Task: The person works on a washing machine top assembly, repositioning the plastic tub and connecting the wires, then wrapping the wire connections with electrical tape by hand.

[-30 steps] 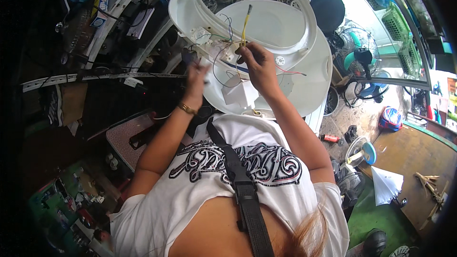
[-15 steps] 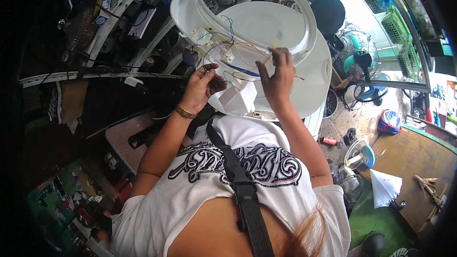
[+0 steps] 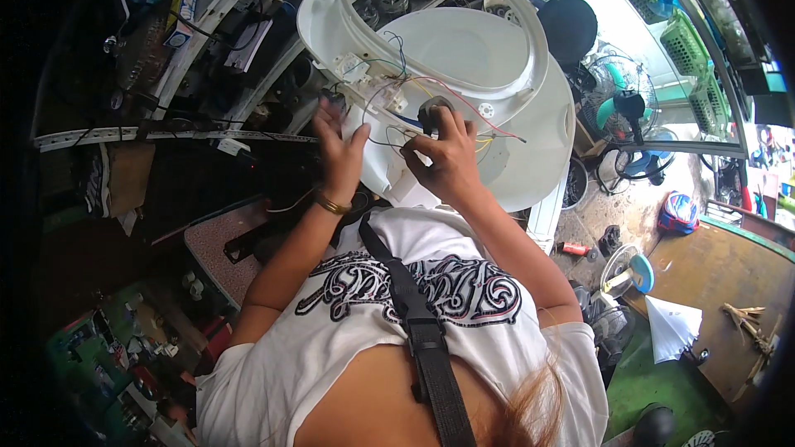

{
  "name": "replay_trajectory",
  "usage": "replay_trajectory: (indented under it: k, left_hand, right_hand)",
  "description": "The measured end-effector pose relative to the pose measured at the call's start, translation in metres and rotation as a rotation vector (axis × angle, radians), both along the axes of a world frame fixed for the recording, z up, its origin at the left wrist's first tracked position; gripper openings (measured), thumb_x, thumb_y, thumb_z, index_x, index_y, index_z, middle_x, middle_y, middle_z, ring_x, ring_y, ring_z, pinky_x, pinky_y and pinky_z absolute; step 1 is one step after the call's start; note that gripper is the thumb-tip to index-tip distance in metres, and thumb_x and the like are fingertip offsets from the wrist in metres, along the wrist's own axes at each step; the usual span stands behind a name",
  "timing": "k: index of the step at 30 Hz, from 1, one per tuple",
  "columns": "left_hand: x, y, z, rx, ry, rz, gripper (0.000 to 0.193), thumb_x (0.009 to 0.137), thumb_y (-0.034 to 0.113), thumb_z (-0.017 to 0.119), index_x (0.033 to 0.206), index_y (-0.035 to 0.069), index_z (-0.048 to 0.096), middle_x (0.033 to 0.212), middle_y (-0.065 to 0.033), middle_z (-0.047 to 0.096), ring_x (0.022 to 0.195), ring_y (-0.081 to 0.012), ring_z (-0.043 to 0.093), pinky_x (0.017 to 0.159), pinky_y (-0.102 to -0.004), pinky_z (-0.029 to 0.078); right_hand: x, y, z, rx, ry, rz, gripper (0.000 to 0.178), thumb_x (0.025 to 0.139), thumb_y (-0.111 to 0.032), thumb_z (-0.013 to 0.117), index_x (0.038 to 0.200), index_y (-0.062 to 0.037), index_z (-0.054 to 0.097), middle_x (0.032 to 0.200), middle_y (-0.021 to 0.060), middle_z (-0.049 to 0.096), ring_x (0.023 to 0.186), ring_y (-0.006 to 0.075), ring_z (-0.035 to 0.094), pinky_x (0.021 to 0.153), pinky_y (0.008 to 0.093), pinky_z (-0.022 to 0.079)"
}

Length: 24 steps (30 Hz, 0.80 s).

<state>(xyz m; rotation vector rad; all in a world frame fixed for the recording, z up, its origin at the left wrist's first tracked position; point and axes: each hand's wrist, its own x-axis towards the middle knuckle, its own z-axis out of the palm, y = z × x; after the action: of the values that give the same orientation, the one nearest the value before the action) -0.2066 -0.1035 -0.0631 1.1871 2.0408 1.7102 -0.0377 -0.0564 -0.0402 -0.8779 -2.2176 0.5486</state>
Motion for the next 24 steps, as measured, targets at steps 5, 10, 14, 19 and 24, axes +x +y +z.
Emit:
replay_trajectory:
  k: [5,10,14,19,24]
  left_hand:
    - [0.013,-0.01,0.025,0.03,0.605,-0.735,0.058,0.085,0.004,0.049,0.139,-0.002,0.028,0.127,-0.0207,0.05,0.12,-0.0307,0.05,0.101,-0.0385,0.039]
    - [0.03,-0.009,-0.002,0.007,0.133,-0.829,0.044,0.092,0.009,0.046,0.133,-0.001,0.034,0.109,-0.0218,0.059,0.095,-0.0403,0.059,0.081,-0.0433,0.049]
    - [0.038,-0.006,-0.017,-0.095,0.048,-0.828,0.025,0.093,0.011,0.047,0.116,0.001,0.045,0.094,-0.0215,0.062,0.086,-0.0398,0.061,0.071,-0.0434,0.048]
    - [0.041,-0.002,-0.011,-0.19,-0.213,-0.808,0.026,0.099,0.023,0.046,0.091,0.002,0.057,0.065,-0.0028,0.055,0.057,-0.011,0.049,0.052,-0.028,0.038]
    - [0.042,0.002,-0.008,-0.189,-0.337,-0.875,0.024,0.099,0.021,0.047,0.096,0.001,0.061,0.069,0.0005,0.055,0.061,-0.0057,0.045,0.055,-0.0241,0.038]
  right_hand:
    - [-0.005,-0.003,0.005,-0.041,0.036,-0.053,0.013,0.062,-0.014,0.073,0.074,-0.015,0.067,0.102,0.0121,0.052,0.097,0.0296,0.049,0.076,0.0404,0.033]
    - [0.005,-0.002,-0.011,-0.15,0.219,-0.142,0.013,0.066,-0.015,0.074,0.075,-0.0116,0.066,0.109,0.0175,0.052,0.103,0.0339,0.048,0.082,0.0415,0.033]
    - [0.004,-0.008,-0.005,-0.109,0.191,-0.207,0.013,0.067,-0.015,0.074,0.073,-0.0092,0.064,0.11,0.0187,0.052,0.105,0.0344,0.048,0.085,0.0411,0.033]
    - [0.019,0.008,0.008,-0.094,0.054,-0.169,0.02,0.065,-0.014,0.077,0.078,-0.0074,0.064,0.11,0.0165,0.052,0.105,0.0334,0.049,0.086,0.0411,0.037]
    - [0.035,0.03,0.012,-0.213,0.048,0.12,0.026,0.064,-0.008,0.077,0.089,-0.008,0.068,0.104,0.0139,0.054,0.101,0.0316,0.053,0.087,0.0397,0.042]
